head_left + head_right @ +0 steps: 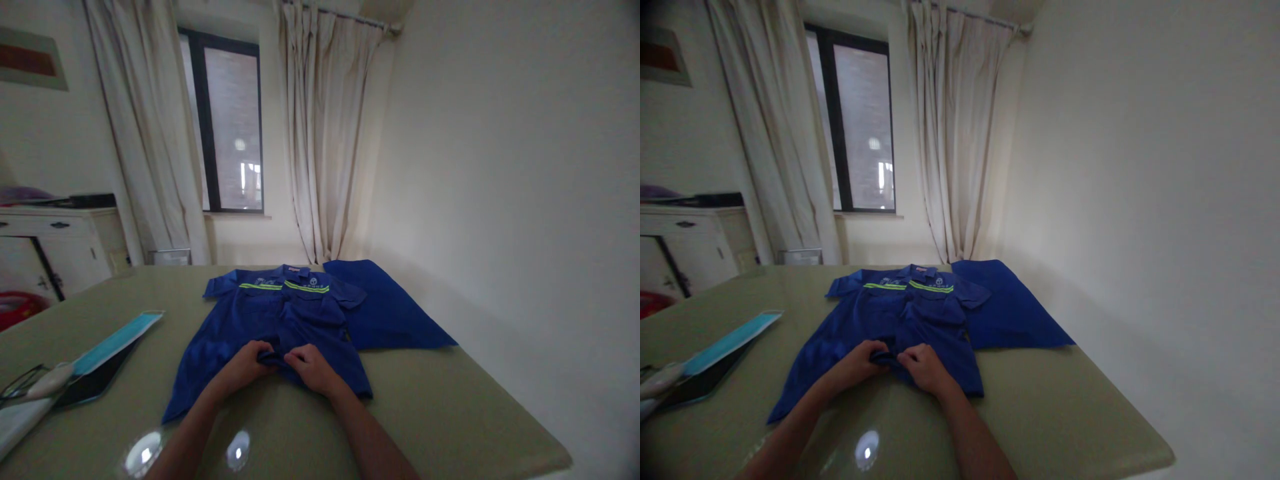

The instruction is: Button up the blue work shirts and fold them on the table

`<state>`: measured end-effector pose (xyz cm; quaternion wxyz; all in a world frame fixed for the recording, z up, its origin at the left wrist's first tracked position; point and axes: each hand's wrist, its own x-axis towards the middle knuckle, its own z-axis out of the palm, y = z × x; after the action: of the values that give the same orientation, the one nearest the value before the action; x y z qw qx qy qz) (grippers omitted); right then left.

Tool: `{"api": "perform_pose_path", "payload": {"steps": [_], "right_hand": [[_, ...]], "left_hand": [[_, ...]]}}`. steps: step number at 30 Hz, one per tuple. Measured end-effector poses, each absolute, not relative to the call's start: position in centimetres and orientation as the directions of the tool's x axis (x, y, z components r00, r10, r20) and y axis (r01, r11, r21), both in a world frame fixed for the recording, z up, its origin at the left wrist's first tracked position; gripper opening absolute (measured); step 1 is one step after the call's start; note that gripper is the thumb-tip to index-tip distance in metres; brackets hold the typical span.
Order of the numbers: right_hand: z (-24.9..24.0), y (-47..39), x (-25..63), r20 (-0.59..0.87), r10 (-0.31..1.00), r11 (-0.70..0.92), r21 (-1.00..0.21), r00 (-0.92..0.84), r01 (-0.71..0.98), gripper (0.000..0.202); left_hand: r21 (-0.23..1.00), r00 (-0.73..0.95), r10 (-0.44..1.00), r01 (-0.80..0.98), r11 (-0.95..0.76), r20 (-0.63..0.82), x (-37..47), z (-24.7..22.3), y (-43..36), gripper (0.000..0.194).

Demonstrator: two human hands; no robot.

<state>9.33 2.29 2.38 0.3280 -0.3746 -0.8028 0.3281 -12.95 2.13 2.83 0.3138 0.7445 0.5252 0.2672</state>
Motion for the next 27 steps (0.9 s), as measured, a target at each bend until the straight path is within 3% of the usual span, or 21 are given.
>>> {"api": "perform_pose_path", "payload": {"steps": [5,11,18,22,27], "right_hand": [[1.4,2.4,10.5,0.324,0.899,0.408,-0.865,-0.295,0.291,0.045],[1.8,2.1,10.6,0.374,0.919,0.395,-0.881,-0.128,0.261,0.047],[2.8,0.8,10.4,0.423,0.899,0.439,-0.863,-0.118,0.250,0.047],[2.7,0.2,9.7,0.459,0.879,0.477,-0.838,-0.130,0.266,0.042],[2.7,0.0,9.8,0.442,0.866,0.492,-0.834,-0.232,0.249,0.020]], "left_hand": [[0.810,0.310,0.948,0.536,-0.237,0.072,-12.2,2.5,1.0,0.042],[0.776,0.242,0.951,0.555,-0.299,0.193,-12.3,1.7,-0.6,0.030],[0.603,0.265,0.831,0.586,-0.542,0.489,-11.4,2.5,-0.9,0.022],[0.476,0.325,0.779,0.645,-0.598,0.537,-10.7,2.3,-1.5,0.026],[0.455,0.314,0.777,0.668,-0.589,0.546,-10.3,2.1,-1.8,0.019]]}}
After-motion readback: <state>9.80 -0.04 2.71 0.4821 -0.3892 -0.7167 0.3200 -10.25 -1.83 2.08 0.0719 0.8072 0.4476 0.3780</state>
